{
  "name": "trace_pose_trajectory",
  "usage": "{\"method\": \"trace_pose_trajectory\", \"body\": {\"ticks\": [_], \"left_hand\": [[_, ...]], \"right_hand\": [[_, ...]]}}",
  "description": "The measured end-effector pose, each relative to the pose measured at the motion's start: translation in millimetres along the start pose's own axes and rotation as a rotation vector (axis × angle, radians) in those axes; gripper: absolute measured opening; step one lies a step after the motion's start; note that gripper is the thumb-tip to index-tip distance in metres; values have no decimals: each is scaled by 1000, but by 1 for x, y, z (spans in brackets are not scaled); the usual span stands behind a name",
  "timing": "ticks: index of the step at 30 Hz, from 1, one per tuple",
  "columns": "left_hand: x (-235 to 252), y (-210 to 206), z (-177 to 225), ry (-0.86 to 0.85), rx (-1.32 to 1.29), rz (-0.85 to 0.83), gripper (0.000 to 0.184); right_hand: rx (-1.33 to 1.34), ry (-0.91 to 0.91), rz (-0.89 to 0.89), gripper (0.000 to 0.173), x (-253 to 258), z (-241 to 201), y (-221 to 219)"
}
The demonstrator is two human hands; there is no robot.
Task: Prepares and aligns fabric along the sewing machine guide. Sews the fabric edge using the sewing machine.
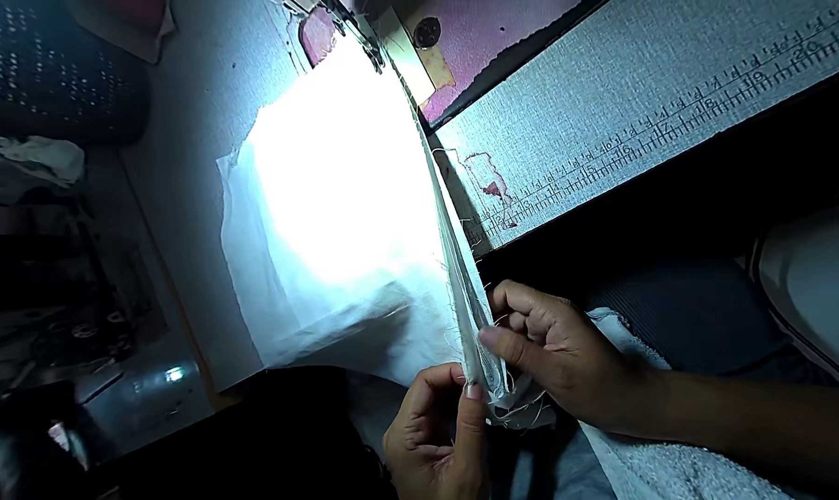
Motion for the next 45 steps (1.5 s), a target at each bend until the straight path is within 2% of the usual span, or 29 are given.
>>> {"method": "trace_pose_trajectory", "body": {"ticks": [2, 5, 11, 16, 22, 25, 28, 33, 37, 39, 42, 45], "left_hand": [[0, -1, 0, -23, 32, -7, 7], [1, -3, 0, -66, 112, -24, 7], [2, -6, 2, -104, 188, -66, 7], [25, -8, 8, -156, 208, -94, 31], [48, -6, 14, -242, 416, 39, 15], [41, -10, 14, -275, 385, 55, 22], [31, -13, 16, -278, 394, 60, 14], [29, -16, 16, -184, 283, 114, 20], [31, -13, 12, -175, 232, 88, 13], [30, -14, 14, -227, 313, 106, 9], [28, -17, 15, -322, 520, 137, 16], [21, -20, 14, -378, 556, 133, 19]], "right_hand": [[-8, -1, 13, 22, 0, -1, 2], [-52, 10, 36, 17, 3, -2, 2], [-293, 213, 80, 18, -3, -5, 2], [-313, 234, 85, 18, -4, -4, 2], [-382, 266, 111, 19, -3, -6, 1], [-364, 272, 108, 19, -4, -4, 2], [-342, 276, 89, 18, -4, -3, 1], [-258, 289, 55, 16, -3, 0, 0], [-257, 289, 51, 17, -3, 3, 5], [-269, 291, 39, 18, -2, 4, 4], [-278, 292, 4, 20, -3, 2, 3], [-289, 293, -5, 20, -3, -1, 4]]}}
Point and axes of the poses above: each hand's wrist, its own x-axis towards the middle knuckle, its own y-axis out of the back of the hand, z = x × y, the point moved 2 cm from there along x, towards the middle knuckle, and after that the axes turned 4 degrees about -z, right-handed, at the moved point
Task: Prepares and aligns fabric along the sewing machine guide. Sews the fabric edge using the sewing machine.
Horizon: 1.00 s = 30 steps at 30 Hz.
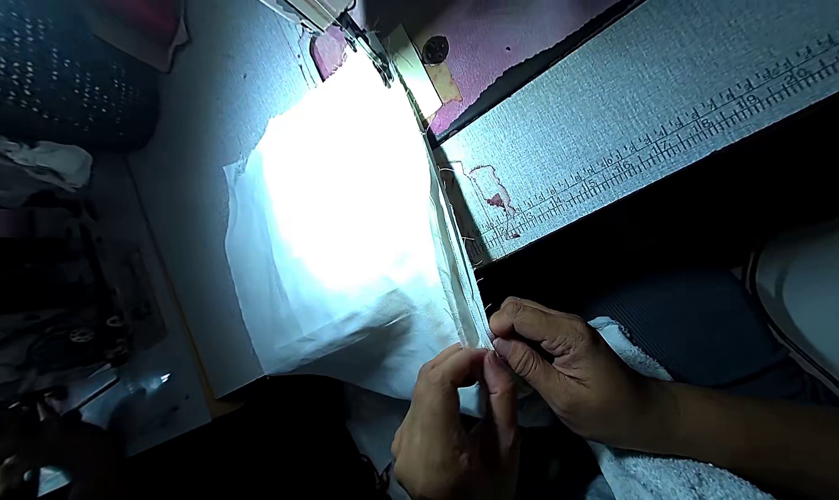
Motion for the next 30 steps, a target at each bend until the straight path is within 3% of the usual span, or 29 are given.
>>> {"method": "trace_pose_trajectory", "body": {"ticks": [3, 5, 10, 18, 22, 27, 30], "left_hand": [[-8, -2, -1, -20, -80, 15, 49], [-12, -4, 0, -22, -79, 23, 54], [-16, 0, 0, 46, -114, 19, 21], [-20, 0, -2, 169, -232, 12, 25], [-15, 0, -5, 115, -160, 57, 10], [-17, 0, 2, -111, 100, -3, 11], [-22, -6, 1, -144, 148, -13, 12]], "right_hand": [[-17, 10, 2, 22, -1, 0, 0], [-34, 16, 7, 22, -1, 0, -1], [-28, 7, 3, 21, -2, -1, -2], [111, -20, -53, 18, 2, 2, 6], [122, -53, -106, 18, 6, 3, 9], [137, -105, -96, 19, 3, 3, 9], [125, -87, -103, 19, 3, 3, 9]]}}
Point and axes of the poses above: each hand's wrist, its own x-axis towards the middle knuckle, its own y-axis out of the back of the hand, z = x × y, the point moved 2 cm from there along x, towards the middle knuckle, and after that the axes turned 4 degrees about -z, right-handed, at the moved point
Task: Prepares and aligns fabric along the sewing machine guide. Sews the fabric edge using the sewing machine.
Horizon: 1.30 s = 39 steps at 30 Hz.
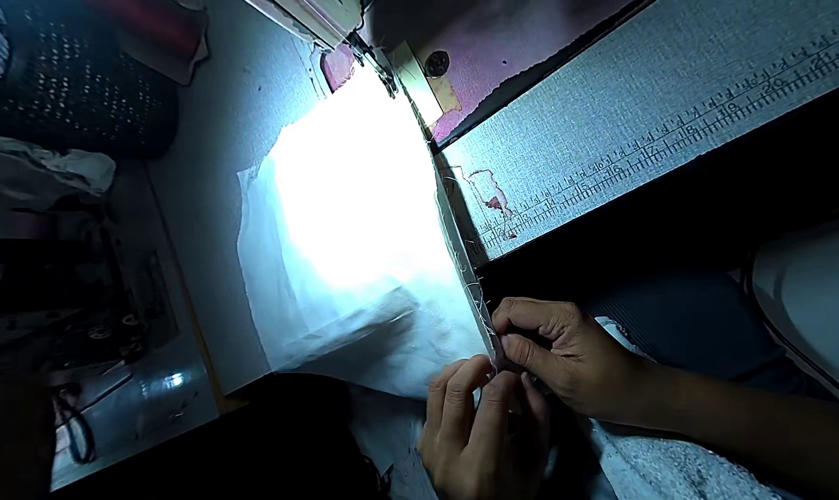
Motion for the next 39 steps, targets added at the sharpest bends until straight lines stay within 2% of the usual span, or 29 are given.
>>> {"method": "trace_pose_trajectory", "body": {"ticks": [2, 4, 6, 11, 17, 20, 24, 26, 27, 29, 32, 39], "left_hand": [[-3, 0, 0, 41, -118, 7, 17], [-4, 2, 2, 119, -217, -3, 39], [-4, 6, 3, 173, -230, -26, 50], [-5, 18, 3, 135, -90, -89, 24], [-2, 21, 4, 99, -10, -107, 19], [-2, 22, -2, 139, -147, -138, 21], [0, 12, -14, 377, -482, -147, 14], [1, 3, -17, 483, -708, -93, 27], [2, -1, -19, 478, -744, -56, 35], [2, -5, -23, 379, -693, 1, 43], [-1, -3, -25, 298, -585, 13, 34], [0, 0, -20, 271, -356, 26, 26]], "right_hand": [[-12, 4, 10, 20, -1, -1, -1], [-20, 3, 28, 20, -2, -1, -2], [-33, -1, 42, 20, -3, -1, -3], [-45, 1, 66, 19, -4, 1, -4], [-77, 9, 87, 19, -5, 1, -7], [-85, 13, 97, 19, -6, 1, -6], [-83, 8, 88, 20, -6, 1, -6], [-80, 9, 85, 20, -6, 2, -8], [-77, 11, 84, 20, -5, 3, -8], [-76, 12, 87, 20, -5, 2, -10], [-93, 9, 95, 19, -5, 2, -10], [-83, 5, 101, 19, -4, 2, -12]]}}
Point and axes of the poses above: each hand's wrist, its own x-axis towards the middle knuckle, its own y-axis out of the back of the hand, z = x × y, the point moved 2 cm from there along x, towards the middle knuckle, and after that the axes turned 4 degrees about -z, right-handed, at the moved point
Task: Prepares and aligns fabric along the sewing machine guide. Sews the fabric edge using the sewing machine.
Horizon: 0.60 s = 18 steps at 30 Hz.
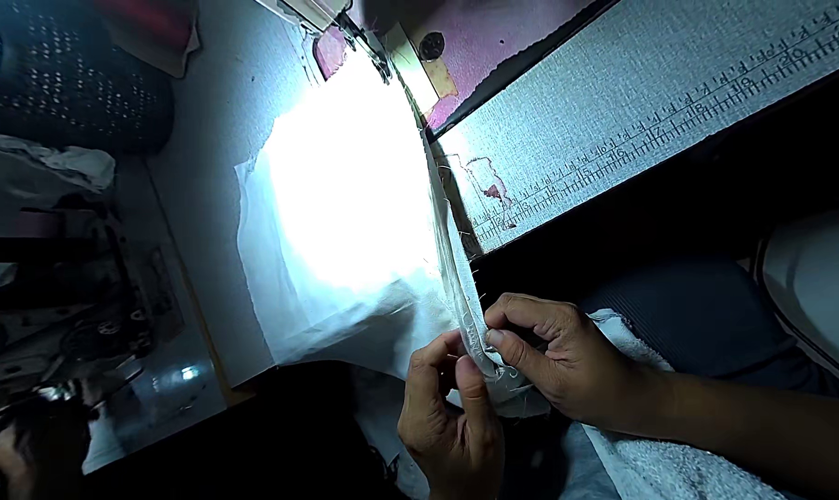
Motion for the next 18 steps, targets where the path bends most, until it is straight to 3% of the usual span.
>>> {"method": "trace_pose_trajectory", "body": {"ticks": [7, 13, 18], "left_hand": [[12, 1, 8, 129, -117, 43, 23], [9, 0, 15, 138, -108, 70, 23], [9, 0, 19, 113, -95, 98, 12]], "right_hand": [[-12, 23, 11, 20, 0, 0, 1], [-7, 18, 3, 20, 0, 0, 1], [-23, 16, 4, 20, -1, 0, 2]]}}
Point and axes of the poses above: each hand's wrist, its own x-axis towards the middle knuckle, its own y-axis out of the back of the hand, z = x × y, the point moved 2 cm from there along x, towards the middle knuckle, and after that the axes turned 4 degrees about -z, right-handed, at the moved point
